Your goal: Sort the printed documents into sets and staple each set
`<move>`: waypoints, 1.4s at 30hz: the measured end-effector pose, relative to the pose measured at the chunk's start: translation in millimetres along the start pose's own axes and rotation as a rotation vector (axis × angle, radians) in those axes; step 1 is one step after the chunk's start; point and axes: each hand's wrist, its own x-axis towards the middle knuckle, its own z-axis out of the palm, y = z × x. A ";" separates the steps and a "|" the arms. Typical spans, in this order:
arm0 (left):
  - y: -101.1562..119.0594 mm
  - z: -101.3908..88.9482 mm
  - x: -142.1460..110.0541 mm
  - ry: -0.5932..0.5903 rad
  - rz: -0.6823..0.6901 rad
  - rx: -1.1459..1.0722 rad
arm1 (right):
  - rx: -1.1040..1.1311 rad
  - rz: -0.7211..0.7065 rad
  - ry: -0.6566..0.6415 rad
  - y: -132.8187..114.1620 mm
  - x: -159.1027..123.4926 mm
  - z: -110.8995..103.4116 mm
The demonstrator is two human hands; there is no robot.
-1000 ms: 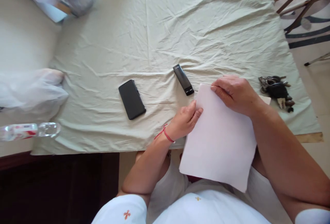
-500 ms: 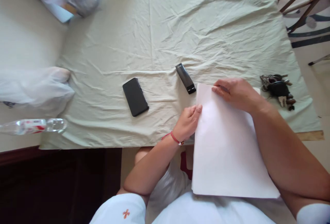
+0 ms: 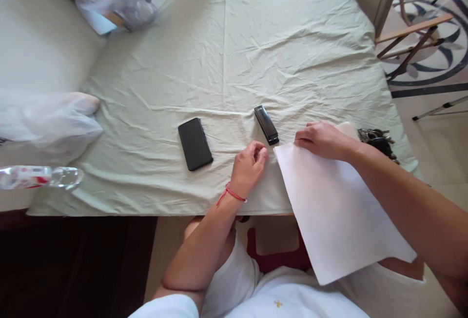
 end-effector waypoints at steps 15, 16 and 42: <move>-18.2 -1.7 19.8 0.224 0.679 0.304 | -0.135 -0.183 -0.062 -7.8 36.4 -9.9; -19.8 -1.0 20.7 0.219 0.689 0.308 | -0.138 -0.188 -0.057 -8.2 37.6 -11.2; -10.7 -8.9 24.6 0.068 0.548 0.569 | -0.126 -0.130 -0.036 2.5 41.1 -15.1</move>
